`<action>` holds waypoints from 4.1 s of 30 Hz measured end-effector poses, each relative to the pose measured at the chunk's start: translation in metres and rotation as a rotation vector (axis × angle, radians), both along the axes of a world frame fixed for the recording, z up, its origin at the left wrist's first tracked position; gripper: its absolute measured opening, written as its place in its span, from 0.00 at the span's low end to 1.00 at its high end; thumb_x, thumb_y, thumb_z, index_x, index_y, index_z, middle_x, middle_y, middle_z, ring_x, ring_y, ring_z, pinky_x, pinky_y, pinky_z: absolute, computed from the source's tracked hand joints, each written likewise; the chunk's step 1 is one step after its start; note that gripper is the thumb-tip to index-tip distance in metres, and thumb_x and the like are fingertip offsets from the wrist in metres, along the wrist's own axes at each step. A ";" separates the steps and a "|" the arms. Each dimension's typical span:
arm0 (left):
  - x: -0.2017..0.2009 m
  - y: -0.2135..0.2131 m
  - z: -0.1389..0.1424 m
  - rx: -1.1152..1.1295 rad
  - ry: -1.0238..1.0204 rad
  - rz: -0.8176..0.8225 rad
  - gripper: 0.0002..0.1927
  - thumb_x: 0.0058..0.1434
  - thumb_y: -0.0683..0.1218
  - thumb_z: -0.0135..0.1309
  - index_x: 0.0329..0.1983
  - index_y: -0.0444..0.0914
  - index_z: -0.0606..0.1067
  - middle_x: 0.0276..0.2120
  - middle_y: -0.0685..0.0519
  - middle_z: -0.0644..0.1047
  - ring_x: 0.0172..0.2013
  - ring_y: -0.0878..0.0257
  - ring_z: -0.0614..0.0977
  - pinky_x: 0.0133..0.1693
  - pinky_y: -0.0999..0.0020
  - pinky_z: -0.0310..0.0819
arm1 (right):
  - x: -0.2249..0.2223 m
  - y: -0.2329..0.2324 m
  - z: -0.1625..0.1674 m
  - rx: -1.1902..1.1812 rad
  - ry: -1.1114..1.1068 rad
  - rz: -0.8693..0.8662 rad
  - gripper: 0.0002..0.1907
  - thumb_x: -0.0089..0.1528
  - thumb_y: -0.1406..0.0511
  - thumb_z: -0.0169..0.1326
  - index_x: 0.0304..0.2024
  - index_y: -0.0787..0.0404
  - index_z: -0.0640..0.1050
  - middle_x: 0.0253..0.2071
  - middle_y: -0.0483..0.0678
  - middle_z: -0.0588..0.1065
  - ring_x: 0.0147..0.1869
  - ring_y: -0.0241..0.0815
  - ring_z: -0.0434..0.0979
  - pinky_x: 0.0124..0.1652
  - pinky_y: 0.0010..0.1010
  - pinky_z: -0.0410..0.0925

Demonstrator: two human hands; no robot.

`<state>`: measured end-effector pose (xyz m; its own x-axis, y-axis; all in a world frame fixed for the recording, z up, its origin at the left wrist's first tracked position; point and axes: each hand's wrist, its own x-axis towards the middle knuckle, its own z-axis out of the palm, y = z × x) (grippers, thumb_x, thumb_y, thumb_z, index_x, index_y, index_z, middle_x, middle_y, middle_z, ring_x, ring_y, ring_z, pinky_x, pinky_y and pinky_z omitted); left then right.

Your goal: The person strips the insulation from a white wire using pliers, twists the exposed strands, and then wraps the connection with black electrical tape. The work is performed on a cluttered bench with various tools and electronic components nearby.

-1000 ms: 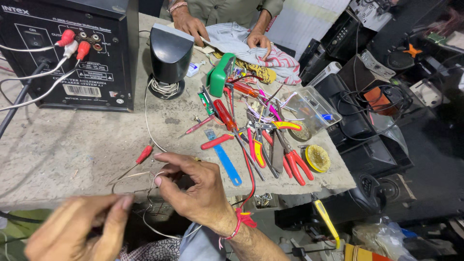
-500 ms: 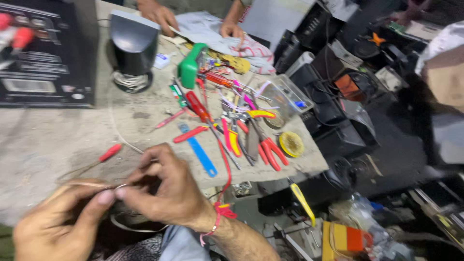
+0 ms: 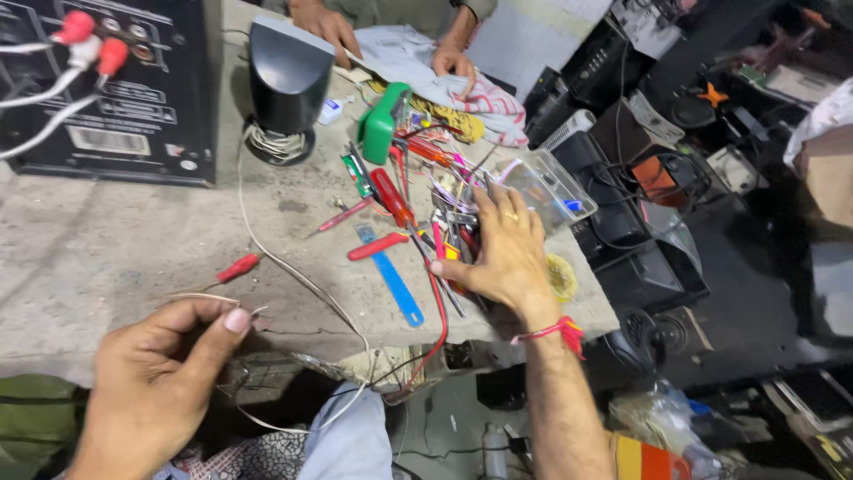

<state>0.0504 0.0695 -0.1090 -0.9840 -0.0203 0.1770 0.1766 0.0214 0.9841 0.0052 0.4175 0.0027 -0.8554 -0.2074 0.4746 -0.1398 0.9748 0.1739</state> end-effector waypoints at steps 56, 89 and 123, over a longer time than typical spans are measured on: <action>0.012 0.007 0.005 0.182 0.003 -0.128 0.05 0.65 0.42 0.54 0.37 0.35 0.78 0.27 0.58 0.77 0.31 0.75 0.75 0.32 0.77 0.70 | 0.094 -0.155 -0.032 -0.717 -0.475 0.540 0.30 0.47 0.61 0.64 0.49 0.66 0.73 0.41 0.54 0.71 0.47 0.55 0.76 0.47 0.41 0.69; -0.007 0.038 -0.004 0.187 0.341 0.278 0.08 0.67 0.42 0.52 0.45 0.33 0.70 0.24 0.55 0.78 0.21 0.73 0.77 0.23 0.76 0.70 | 0.080 -0.190 -0.064 -1.964 -0.982 0.475 0.31 0.41 0.69 0.58 0.48 0.66 0.70 0.40 0.46 0.75 0.45 0.34 0.77 0.49 0.23 0.66; -0.025 0.024 -0.007 0.131 0.374 0.311 0.12 0.65 0.41 0.56 0.49 0.30 0.73 0.31 0.49 0.84 0.30 0.70 0.83 0.31 0.73 0.79 | 0.068 -0.195 -0.047 -0.941 -0.590 0.353 0.45 0.50 0.51 0.68 0.62 0.65 0.67 0.46 0.56 0.76 0.52 0.48 0.81 0.51 0.34 0.70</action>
<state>0.0252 0.0939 -0.1160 -0.7972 -0.3486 0.4930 0.5229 0.0095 0.8523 0.0731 0.2222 -0.0443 -0.9598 -0.2561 0.1152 -0.2471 0.5753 -0.7798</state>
